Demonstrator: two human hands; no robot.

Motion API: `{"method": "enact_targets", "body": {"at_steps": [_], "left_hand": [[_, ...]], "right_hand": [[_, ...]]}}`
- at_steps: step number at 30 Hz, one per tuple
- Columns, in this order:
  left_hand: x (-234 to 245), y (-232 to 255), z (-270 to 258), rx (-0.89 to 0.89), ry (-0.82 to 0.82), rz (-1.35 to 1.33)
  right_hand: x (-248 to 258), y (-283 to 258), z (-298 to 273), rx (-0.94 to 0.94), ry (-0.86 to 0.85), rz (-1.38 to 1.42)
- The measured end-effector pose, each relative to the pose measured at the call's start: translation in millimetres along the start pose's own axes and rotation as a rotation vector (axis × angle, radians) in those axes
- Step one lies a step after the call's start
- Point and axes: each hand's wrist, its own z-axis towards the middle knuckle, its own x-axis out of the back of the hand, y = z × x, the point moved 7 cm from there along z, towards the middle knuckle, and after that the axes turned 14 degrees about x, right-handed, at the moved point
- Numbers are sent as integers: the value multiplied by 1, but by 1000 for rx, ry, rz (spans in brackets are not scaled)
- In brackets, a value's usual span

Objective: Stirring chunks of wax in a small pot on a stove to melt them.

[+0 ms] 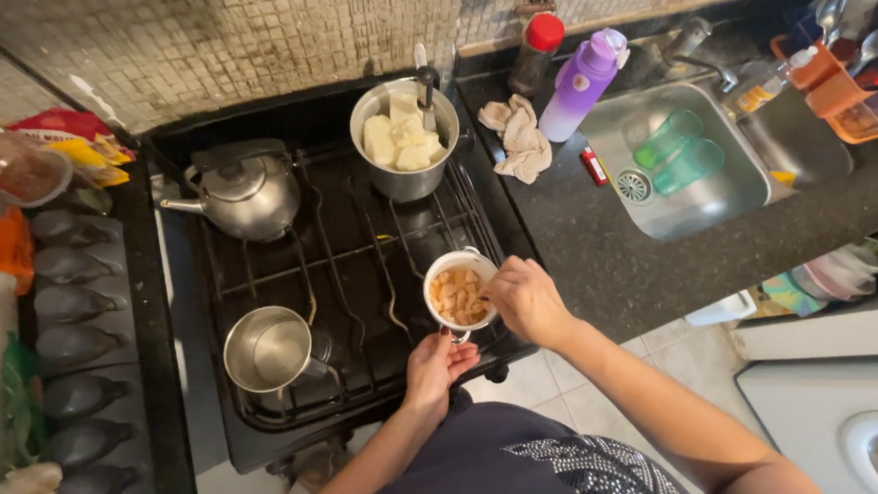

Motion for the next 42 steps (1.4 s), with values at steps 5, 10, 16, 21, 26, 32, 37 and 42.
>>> {"method": "enact_targets", "body": {"at_steps": [5, 10, 16, 21, 26, 32, 37, 42], "left_hand": [[3, 0, 2, -16, 11, 15], [6, -1, 7, -8, 23, 37], [6, -2, 5, -13, -1, 21], [-2, 7, -7, -5, 28, 30], [0, 5, -6, 1, 30, 16], [3, 2, -1, 3, 18, 32], [1, 4, -7, -5, 35, 30], [2, 3, -1, -27, 0, 12]], "right_hand": [[18, 0, 7, -59, 23, -5], [11, -14, 9, 43, 10, 84], [-18, -19, 21, 65, -51, 160], [-14, -18, 47, 177, 46, 146], [2, 7, 45, 84, 75, 80], [-11, 5, 41, 126, 16, 71], [-9, -3, 38, 127, -72, 75], [1, -13, 48, 174, -15, 56]]}}
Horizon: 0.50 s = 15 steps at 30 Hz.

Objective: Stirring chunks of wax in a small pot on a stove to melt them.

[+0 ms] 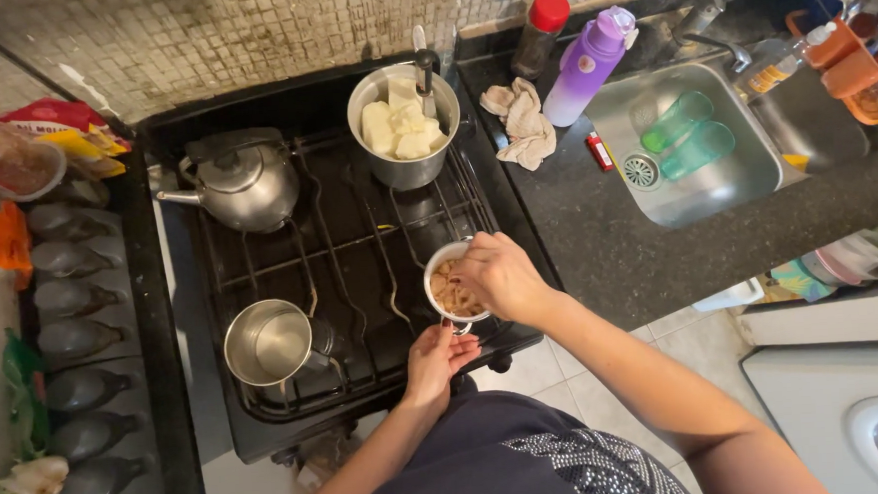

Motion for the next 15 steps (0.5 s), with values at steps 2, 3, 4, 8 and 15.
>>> {"method": "enact_targets", "body": {"at_steps": [2, 3, 4, 8, 15], "left_hand": [[-4, 3, -7, 16, 14, -1], [-5, 5, -9, 28, 28, -5], [-5, 6, -10, 27, 30, -7], [-4, 2, -8, 24, 33, 19], [2, -4, 2, 9, -2, 0]], "right_hand": [[-14, 0, -4, 19, -35, -35], [-22, 0, -5, 42, -70, -70], [-24, -1, -4, 44, -71, -68], [-27, -3, -5, 53, -56, -37], [-23, 10, -11, -4, -20, -6]]}}
